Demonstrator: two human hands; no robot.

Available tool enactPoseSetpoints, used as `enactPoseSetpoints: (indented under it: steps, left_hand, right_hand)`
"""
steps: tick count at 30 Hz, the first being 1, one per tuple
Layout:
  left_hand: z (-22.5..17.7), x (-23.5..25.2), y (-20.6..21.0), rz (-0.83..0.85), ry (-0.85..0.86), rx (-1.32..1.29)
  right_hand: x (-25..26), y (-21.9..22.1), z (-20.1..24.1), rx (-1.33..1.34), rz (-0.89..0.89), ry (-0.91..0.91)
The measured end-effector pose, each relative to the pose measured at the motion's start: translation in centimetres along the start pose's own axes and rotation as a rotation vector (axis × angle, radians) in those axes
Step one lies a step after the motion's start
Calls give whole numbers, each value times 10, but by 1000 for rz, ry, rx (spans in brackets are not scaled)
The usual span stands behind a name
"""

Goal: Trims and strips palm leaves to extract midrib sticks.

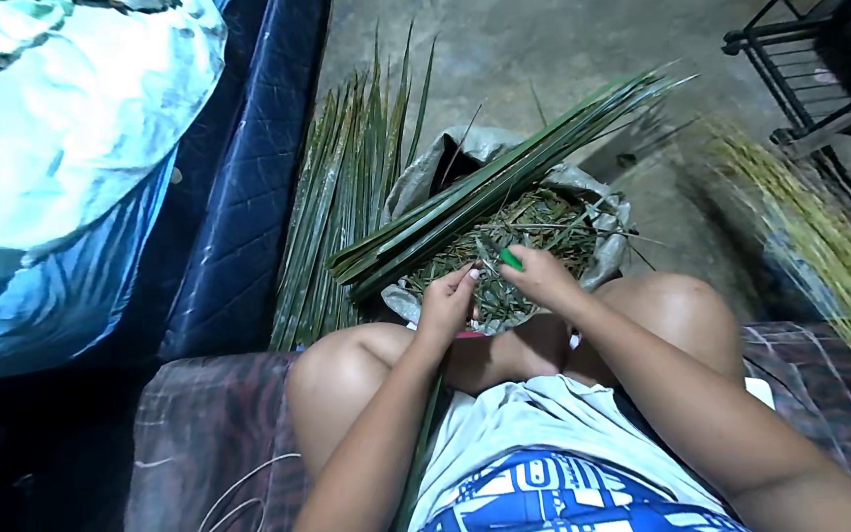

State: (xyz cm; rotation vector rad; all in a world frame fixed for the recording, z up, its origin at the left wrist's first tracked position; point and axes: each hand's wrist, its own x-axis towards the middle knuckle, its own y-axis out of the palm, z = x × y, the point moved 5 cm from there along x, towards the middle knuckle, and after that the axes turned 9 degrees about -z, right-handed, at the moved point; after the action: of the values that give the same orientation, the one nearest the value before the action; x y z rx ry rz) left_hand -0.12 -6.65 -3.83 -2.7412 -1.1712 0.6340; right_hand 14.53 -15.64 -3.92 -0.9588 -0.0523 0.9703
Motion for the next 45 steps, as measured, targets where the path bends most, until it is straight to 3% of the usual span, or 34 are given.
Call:
enactPoseSetpoints:
  steps: [4,9,13,16,19,23,27,32,35,42,45]
  left_hand:
    - [0,0,0,10,-14,-31]
    - [1,1,2,30,-7,-84]
    - [3,0,3,42,-6,-72]
    - [3,1,2,40,-12,-52]
    - [1,0,5,68,-16,-16]
    - [-2,-5,13,159,-75,68]
    - [-2,-8,15,183,-59,162]
    - [-1,-8,16,176,13,221]
    - [-1,-8,14,145,14,254]
    - [5,2,6,45,58,431]
    - [5,0,3,36,45,488]
  right_hand:
    - [13,-19,-11,56,-135,56]
    - [-6,7,7,-2,106,-132]
    - [7,-1,-3,38,5,-5]
    - [19,-13,-16,182,-102,83]
    - [13,-3,-12,475,-45,39]
    - [7,11,-7,799,6,134]
    - [21,0,-23,989,-142,211]
    - [31,-30,-49,1027,-425,250]
    - [28,-38,-52,914,-387,293]
    - [-23,28,13,151,220,17]
    - [-32,36,24,-38,219,-19]
